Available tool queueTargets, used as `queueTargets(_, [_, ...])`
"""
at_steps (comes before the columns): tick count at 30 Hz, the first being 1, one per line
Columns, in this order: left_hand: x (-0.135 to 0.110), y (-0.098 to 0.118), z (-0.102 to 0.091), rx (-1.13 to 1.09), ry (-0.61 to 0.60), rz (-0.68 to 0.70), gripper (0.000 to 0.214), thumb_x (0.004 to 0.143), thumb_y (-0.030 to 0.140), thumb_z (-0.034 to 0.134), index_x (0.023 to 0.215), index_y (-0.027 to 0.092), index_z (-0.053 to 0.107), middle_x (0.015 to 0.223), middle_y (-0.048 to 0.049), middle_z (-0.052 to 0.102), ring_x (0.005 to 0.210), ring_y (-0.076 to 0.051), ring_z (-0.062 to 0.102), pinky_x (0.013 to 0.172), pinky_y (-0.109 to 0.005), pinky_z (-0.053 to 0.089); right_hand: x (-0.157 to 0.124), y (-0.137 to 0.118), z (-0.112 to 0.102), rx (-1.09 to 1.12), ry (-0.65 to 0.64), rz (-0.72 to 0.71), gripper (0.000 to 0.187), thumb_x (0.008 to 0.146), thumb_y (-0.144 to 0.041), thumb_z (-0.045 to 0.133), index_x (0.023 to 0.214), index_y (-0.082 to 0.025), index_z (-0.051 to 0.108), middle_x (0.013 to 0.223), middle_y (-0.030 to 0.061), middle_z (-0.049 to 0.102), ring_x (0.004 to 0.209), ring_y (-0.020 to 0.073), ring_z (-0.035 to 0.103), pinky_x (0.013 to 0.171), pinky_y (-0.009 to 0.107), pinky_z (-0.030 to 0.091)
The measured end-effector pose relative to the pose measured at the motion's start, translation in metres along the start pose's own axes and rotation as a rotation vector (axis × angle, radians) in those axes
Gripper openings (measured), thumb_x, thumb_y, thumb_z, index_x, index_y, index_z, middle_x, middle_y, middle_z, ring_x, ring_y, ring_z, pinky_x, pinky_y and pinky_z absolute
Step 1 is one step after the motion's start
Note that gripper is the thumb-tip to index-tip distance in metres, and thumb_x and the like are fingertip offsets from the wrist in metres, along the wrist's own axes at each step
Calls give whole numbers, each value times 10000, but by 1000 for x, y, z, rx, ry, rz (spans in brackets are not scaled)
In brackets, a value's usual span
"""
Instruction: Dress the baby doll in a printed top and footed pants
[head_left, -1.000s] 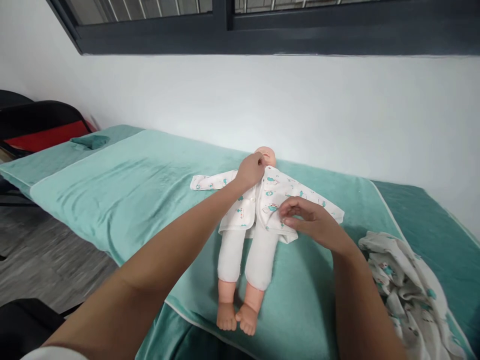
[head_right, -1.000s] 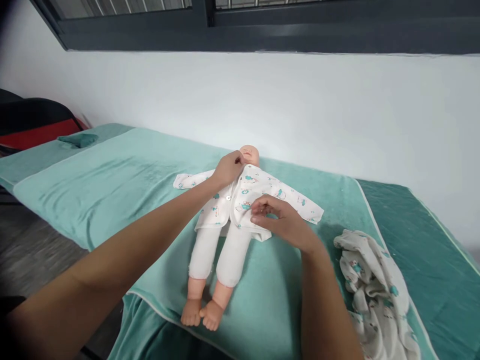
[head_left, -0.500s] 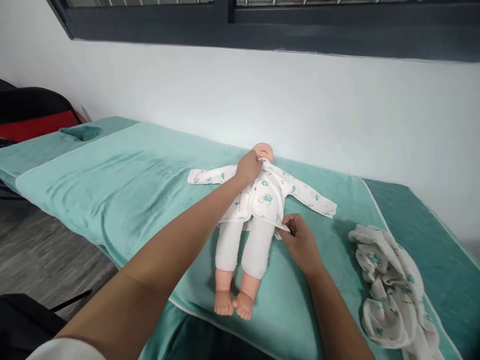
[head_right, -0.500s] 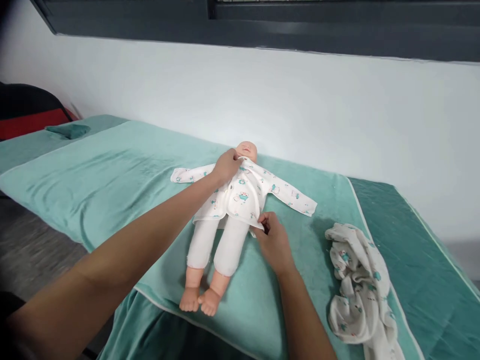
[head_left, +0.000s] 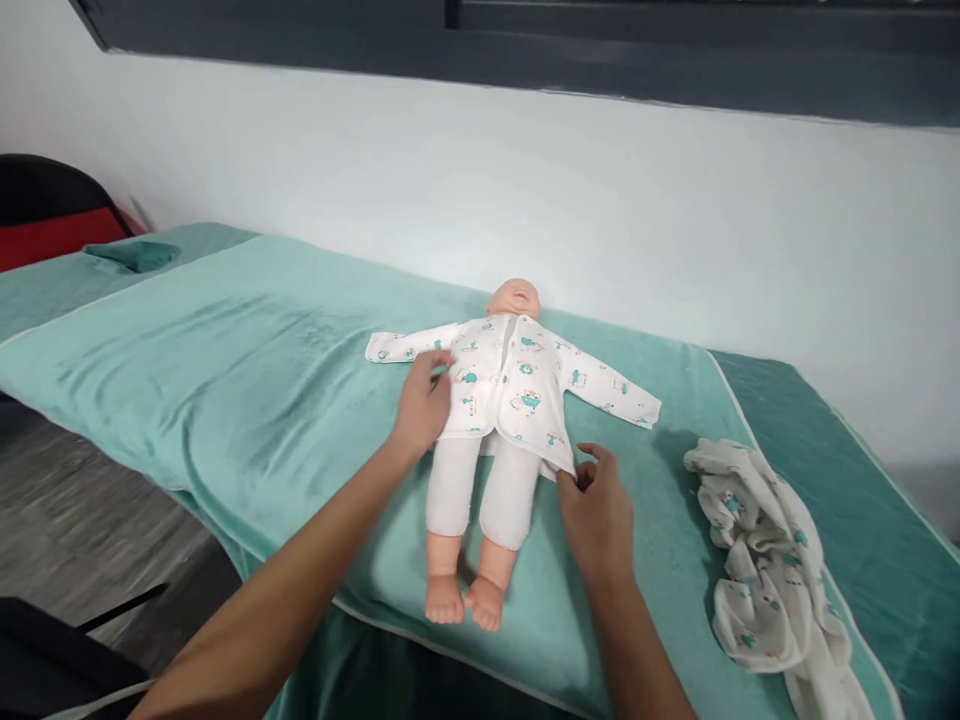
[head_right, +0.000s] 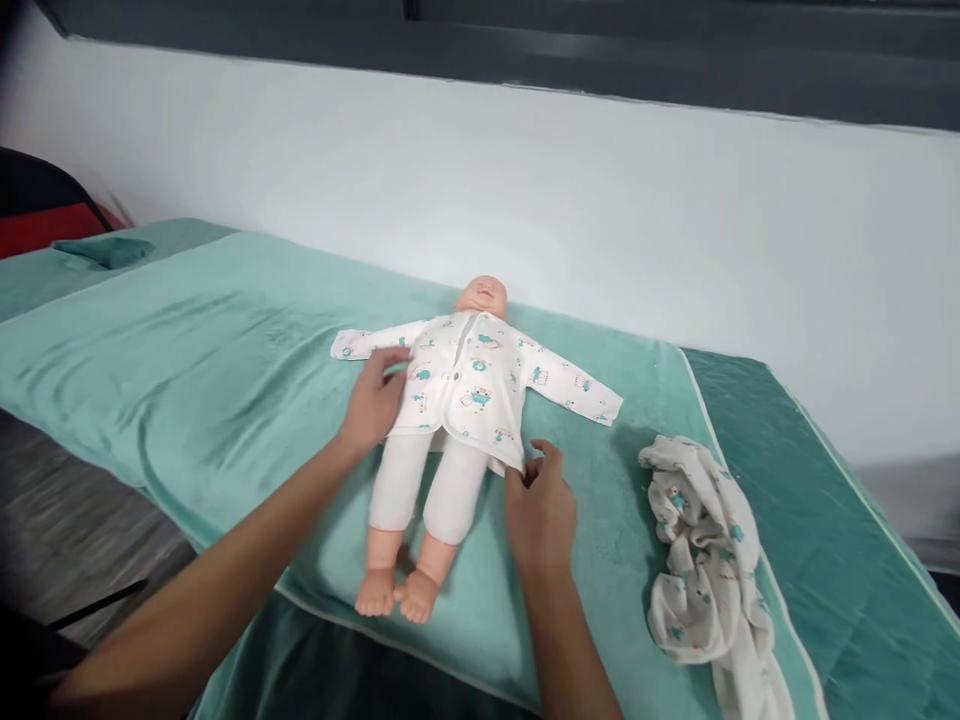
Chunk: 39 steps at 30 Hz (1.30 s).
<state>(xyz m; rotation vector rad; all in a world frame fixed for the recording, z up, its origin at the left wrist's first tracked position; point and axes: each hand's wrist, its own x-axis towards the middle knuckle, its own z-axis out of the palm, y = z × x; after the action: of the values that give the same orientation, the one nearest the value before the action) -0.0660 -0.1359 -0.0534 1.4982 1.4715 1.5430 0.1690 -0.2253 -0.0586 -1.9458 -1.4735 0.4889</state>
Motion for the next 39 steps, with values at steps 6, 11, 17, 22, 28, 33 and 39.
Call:
queueTargets(6, [-79, -22, -60, 262, -131, -54, 353, 815, 278, 625, 1165, 248, 584, 1330, -77, 627, 1279, -268, 553, 1127, -455, 390, -1, -20, 3, -191, -46, 62, 490, 929, -501, 476, 1332, -222, 493, 1033, 94, 733, 811, 273, 691, 625, 315, 327])
queueTargets(11, [-71, -12, -40, 554, -104, -58, 70, 834, 287, 632, 878, 241, 660, 1287, -69, 672, 1234, -329, 557, 1059, -511, 360, -1, -33, 12, -228, -74, 83, 460, 962, -482, 421, 1327, -218, 515, 1003, 172, 748, 816, 327, 707, 612, 342, 335])
queueTargets(17, [-65, -18, -40, 434, -27, -22, 83, 840, 223, 552, 759, 225, 567, 1092, -72, 722, 1047, -262, 611, 945, -413, 433, -9, -23, 14, -104, 10, 26, 410, 927, -429, 488, 1283, -236, 556, 1047, 131, 752, 817, 290, 694, 619, 322, 371])
queueTargets(22, [-73, -23, -48, 490, -69, 24, 65, 827, 174, 523, 793, 229, 534, 1088, -83, 707, 1048, -280, 595, 959, -440, 436, -16, -12, 11, -24, 68, -16, 416, 916, -363, 481, 1296, -227, 582, 882, 59, 720, 729, 237, 631, 632, 307, 376])
queueTargets(28, [-74, -22, -46, 406, -26, 64, 304, 853, 164, 520, 1149, 215, 566, 1280, -118, 624, 1231, -298, 552, 1042, -470, 430, -15, -4, 13, 123, 249, -161, 431, 913, -304, 444, 1284, -182, 627, 1146, 120, 662, 998, 242, 628, 856, 381, 485])
queueTargets(33, [-76, -20, -51, 245, -89, 96, 348, 879, 178, 525, 1208, 259, 605, 1294, -74, 627, 1263, -259, 548, 1118, -449, 400, -13, -3, 14, 310, 230, -243, 407, 922, -289, 424, 1211, -206, 698, 1284, 106, 654, 1203, 232, 593, 1085, 421, 429])
queueTargets(39, [-57, -23, -59, -241, -45, -158, 297, 857, 233, 640, 1152, 260, 657, 1313, -56, 650, 1271, -223, 582, 1097, -370, 454, -16, 2, 14, 506, 223, -94, 400, 880, -308, 485, 1175, -197, 731, 1353, 98, 660, 1283, 248, 574, 1169, 470, 364])
